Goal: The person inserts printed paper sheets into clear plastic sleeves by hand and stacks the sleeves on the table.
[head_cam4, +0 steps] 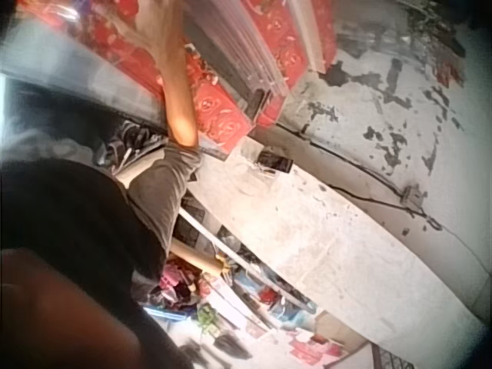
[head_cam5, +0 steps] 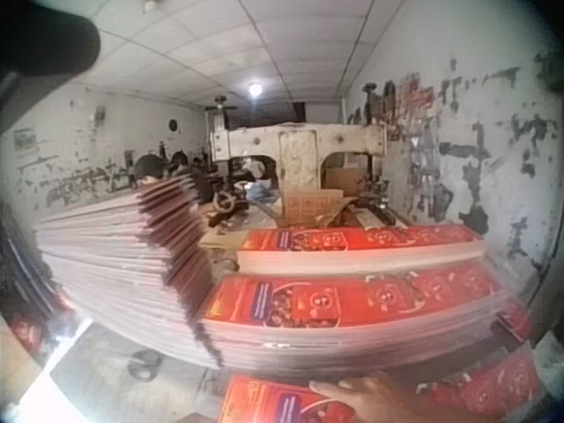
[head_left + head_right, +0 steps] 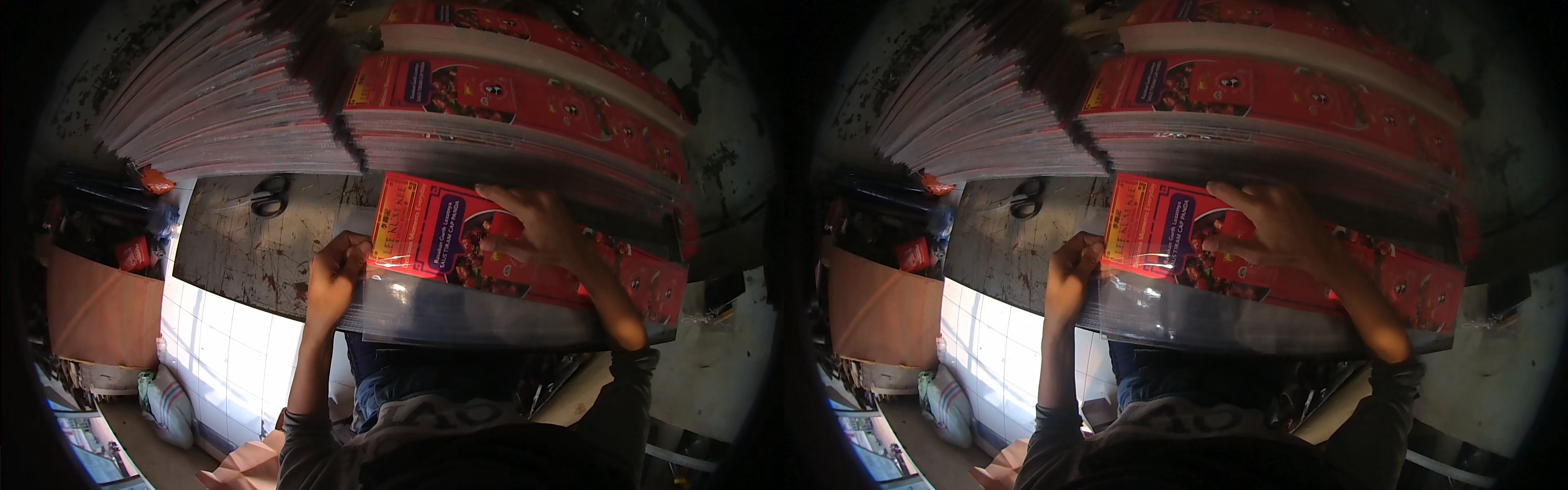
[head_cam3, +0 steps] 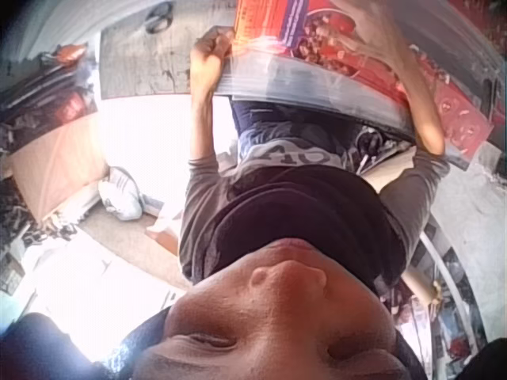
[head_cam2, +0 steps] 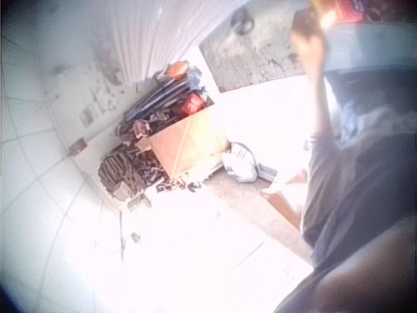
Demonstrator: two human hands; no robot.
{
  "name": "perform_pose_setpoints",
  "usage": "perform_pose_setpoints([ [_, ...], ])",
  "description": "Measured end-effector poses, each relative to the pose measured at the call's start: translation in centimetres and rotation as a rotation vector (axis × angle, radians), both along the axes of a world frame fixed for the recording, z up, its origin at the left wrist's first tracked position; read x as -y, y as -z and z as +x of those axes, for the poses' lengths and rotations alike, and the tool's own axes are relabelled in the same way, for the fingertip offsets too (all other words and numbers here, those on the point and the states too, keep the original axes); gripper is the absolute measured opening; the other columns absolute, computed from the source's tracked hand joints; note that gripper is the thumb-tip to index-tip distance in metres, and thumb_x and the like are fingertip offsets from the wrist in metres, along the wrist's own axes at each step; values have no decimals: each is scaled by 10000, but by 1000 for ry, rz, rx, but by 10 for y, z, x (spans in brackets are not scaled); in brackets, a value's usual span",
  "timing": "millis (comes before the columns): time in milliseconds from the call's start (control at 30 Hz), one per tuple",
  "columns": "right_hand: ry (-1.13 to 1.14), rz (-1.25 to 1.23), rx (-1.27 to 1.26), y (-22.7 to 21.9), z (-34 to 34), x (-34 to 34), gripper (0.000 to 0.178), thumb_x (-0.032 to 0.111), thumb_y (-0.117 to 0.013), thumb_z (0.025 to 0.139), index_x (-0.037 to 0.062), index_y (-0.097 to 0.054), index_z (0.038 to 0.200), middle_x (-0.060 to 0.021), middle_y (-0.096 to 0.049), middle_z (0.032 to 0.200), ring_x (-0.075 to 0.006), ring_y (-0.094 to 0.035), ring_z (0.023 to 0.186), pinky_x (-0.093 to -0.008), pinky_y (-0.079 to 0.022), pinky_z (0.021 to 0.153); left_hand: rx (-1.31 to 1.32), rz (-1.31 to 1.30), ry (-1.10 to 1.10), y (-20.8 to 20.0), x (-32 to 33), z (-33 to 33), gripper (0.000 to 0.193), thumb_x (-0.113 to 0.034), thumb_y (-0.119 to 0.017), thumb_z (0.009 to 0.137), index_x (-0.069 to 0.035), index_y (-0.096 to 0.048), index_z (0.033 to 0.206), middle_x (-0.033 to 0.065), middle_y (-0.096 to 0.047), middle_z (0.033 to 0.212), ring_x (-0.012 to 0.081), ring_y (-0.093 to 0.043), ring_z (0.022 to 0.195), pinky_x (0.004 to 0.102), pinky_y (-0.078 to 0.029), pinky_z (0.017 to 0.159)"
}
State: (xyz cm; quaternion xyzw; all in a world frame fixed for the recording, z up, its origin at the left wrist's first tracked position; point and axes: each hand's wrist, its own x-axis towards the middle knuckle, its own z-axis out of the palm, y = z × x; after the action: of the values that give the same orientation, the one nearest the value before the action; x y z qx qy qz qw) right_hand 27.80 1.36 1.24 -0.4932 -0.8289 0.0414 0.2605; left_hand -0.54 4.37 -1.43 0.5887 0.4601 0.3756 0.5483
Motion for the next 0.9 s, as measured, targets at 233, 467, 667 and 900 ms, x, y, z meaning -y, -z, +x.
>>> perform_pose_setpoints([
  [233, -40, -239, -23, -9, 0, 3, 624, 387, -691, 694, -29, -519, 1126, -224, -563, 1098, -342, -556, 1020, -380, -449, 877, -36, 50, 1, -2, 1, 1, 158, -96, -498, 867, 39, -577, 845, 33, -593, 683, 51, -520, 640, 208, -428, 598],
  [467, -58, -466, 176, -16, -10, 11, 591, 416, -697, 689, -2, -564, 1085, -179, -639, 888, -287, -642, 722, -346, -499, 667, -50, 104, -37, 5, -2, 2, 152, -103, -510, 852, 24, -583, 813, 11, -567, 648, 41, -452, 600, 206, -370, 568],
  [667, -269, -257, -20, -12, -10, 9, 554, 532, -626, 717, 62, -603, 1009, -150, -595, 608, -300, -598, 557, -371, -469, 520, -74, 115, -69, 5, -2, 4, 159, -108, -507, 851, 30, -580, 818, 14, -557, 640, 49, -463, 614, 214, -380, 571],
  [900, -108, -351, 198, -29, 4, 25, 565, 415, -686, 704, 121, -536, 1162, -117, -604, 1018, -251, -594, 865, -331, -471, 726, -36, 203, -90, 6, -2, 5, 196, -135, -488, 878, 30, -583, 827, 26, -538, 607, 41, -457, 587, 220, -376, 543],
])
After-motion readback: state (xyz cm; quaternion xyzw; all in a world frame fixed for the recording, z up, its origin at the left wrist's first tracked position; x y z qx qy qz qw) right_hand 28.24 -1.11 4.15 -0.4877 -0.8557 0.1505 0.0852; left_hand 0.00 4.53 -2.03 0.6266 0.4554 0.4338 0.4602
